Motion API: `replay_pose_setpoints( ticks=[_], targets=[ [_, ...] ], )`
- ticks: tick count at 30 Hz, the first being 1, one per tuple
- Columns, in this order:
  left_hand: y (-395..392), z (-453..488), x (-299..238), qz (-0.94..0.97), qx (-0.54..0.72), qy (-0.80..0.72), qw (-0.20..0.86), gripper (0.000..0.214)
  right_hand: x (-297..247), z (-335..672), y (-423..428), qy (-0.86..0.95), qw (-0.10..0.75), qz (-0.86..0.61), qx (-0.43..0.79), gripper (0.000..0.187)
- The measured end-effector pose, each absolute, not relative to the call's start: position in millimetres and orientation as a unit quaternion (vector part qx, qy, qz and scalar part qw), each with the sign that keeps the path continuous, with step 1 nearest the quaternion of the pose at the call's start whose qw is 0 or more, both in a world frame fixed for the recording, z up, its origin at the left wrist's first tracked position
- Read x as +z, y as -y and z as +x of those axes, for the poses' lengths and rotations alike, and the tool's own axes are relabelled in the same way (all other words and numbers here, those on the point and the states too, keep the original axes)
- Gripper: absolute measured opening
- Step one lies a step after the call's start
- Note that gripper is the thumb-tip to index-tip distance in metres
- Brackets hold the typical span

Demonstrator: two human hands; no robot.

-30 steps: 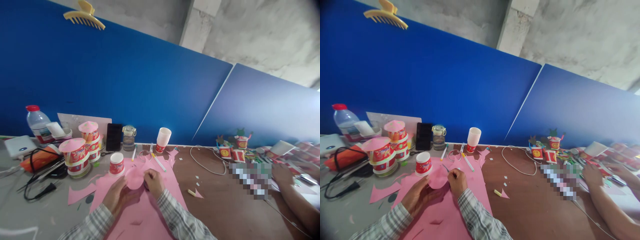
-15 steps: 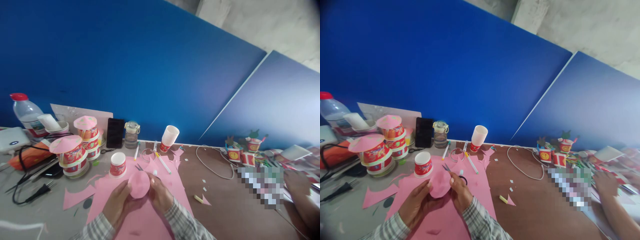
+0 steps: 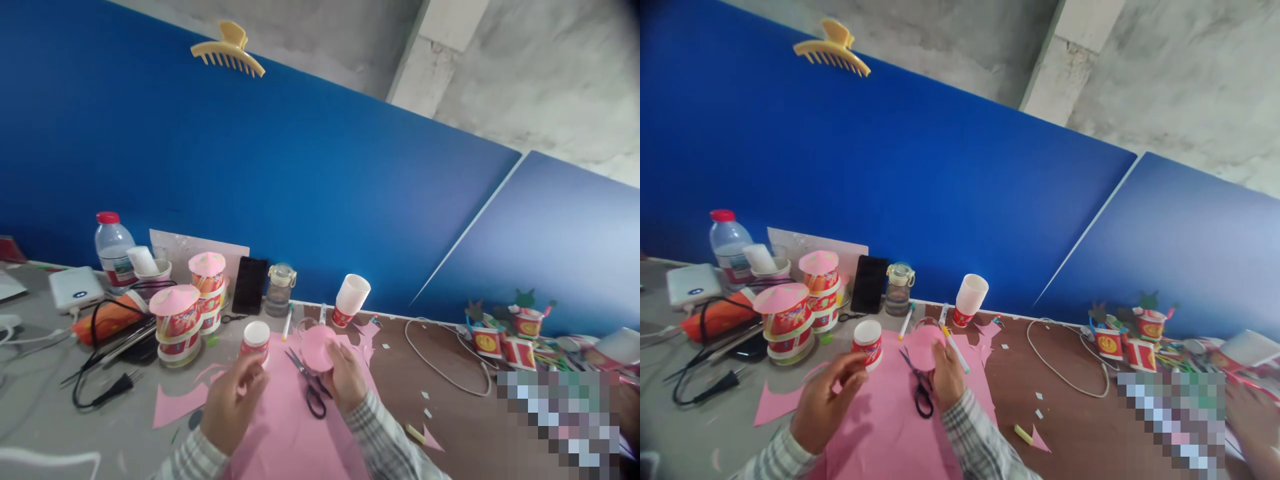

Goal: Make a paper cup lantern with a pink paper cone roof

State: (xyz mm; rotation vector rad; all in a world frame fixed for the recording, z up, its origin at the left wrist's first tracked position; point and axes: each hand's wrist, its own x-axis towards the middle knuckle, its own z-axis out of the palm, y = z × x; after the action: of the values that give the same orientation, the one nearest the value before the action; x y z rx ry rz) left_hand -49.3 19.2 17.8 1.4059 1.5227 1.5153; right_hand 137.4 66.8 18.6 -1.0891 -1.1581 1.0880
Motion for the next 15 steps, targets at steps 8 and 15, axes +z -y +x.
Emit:
replay_pose_setpoints(
  ticks=[8, 15],
  targets=[
    [-54.0, -64.1, -21.4, 0.586, 0.447, -0.67, 0.088, 0.082, 31.5, 75.2, -129.3, 0.748, 0.45, -0.427, 0.235, 0.044],
    [-63.4, -61.9, -35.3, 0.566, 0.344, -0.744, 0.08, 0.084, 24.9, 56.9, -125.1, 0.881, 0.312, -0.322, 0.151, 0.052]
  ],
)
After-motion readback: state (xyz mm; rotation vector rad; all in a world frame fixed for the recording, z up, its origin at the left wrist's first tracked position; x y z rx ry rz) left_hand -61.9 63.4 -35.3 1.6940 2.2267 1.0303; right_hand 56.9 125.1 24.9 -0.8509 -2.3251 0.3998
